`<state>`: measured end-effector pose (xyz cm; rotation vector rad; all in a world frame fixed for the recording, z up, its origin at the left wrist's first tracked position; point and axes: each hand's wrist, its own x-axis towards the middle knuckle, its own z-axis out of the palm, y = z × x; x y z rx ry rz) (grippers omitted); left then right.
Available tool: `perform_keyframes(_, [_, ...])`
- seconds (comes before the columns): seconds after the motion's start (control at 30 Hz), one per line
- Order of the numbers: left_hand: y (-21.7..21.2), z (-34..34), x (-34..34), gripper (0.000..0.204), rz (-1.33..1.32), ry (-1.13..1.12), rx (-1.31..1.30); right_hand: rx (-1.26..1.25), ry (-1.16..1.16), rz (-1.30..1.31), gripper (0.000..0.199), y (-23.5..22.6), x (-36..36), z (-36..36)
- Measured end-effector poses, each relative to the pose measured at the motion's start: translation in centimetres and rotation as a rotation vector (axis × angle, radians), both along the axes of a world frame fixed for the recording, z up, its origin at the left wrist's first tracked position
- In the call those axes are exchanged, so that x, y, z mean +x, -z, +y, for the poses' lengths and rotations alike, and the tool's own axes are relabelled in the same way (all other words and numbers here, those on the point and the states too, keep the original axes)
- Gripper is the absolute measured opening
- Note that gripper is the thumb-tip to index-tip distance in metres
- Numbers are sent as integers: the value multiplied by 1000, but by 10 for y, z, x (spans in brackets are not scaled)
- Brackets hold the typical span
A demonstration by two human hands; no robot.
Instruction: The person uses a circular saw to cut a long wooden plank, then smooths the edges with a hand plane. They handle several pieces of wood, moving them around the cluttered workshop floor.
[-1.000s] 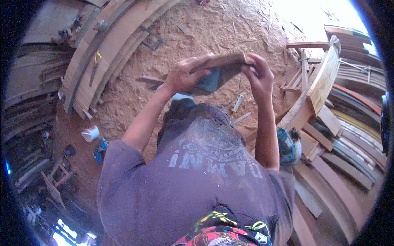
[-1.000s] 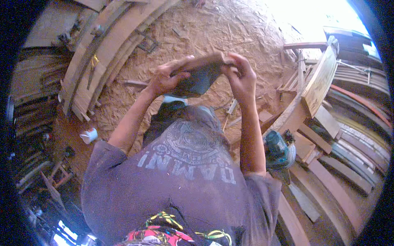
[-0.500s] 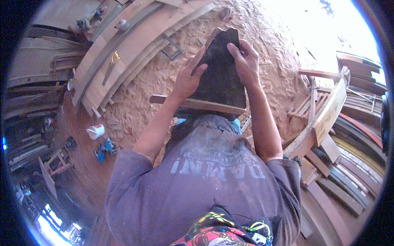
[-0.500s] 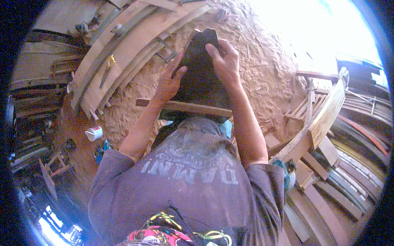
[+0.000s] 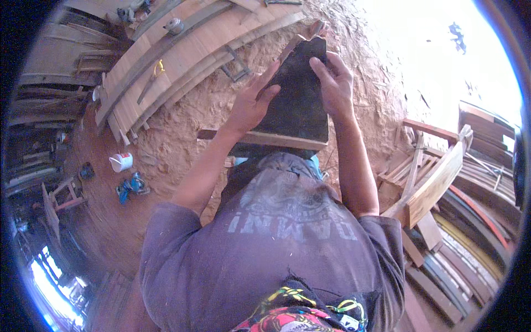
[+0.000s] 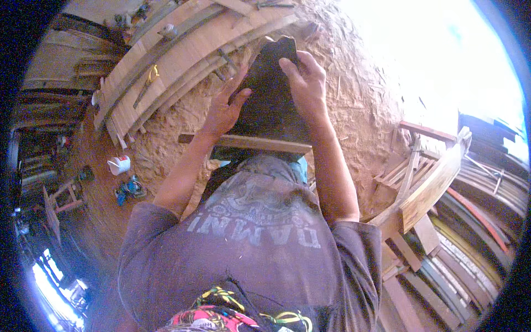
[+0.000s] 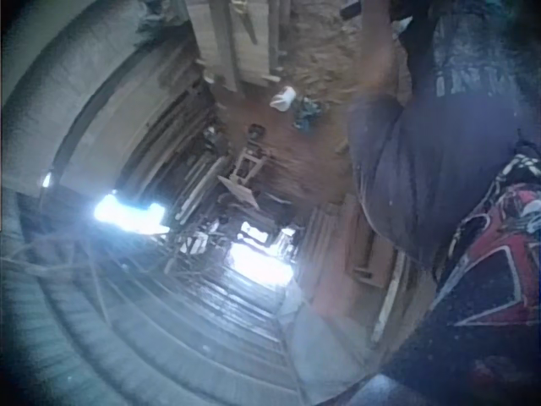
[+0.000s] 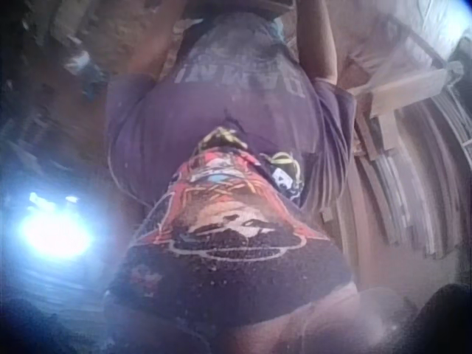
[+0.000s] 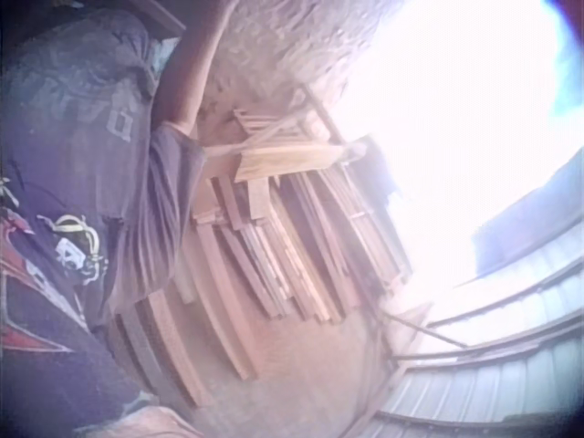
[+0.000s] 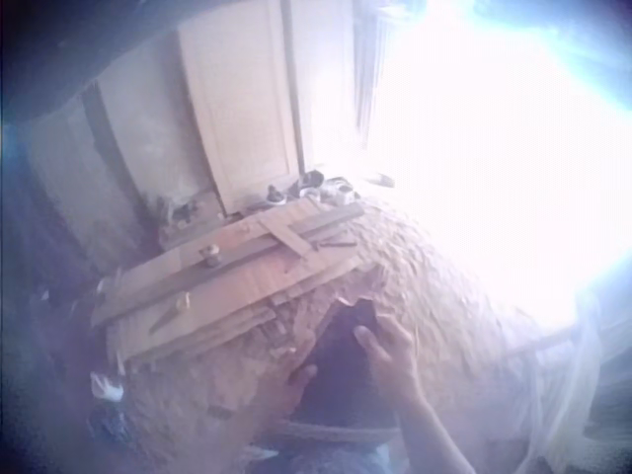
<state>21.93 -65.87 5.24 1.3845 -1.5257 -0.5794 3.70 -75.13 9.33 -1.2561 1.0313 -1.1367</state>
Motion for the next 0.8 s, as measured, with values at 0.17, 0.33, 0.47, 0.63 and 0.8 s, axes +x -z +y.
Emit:
perform_keyframes(0.17, [-9,-23,-34,54,61,-55,77,7,-53,22,21,-6,-34,-34])
perform_keyframes(0.33, [-16,-51,-63,56,-5,-52,9,26,-103,-14,25,-2,-64,-69])
perform_keyframes(0.47, [-11,-70,-78,57,-11,-48,-10,24,-92,-16,24,7,-77,-91])
perform_keyframes(0.63, [-10,-90,-77,53,-93,-97,136,40,-100,-65,26,20,-79,-112])
perform_keyframes(0.8, [7,-121,-59,46,31,6,5,47,-149,5,22,38,-87,-143])
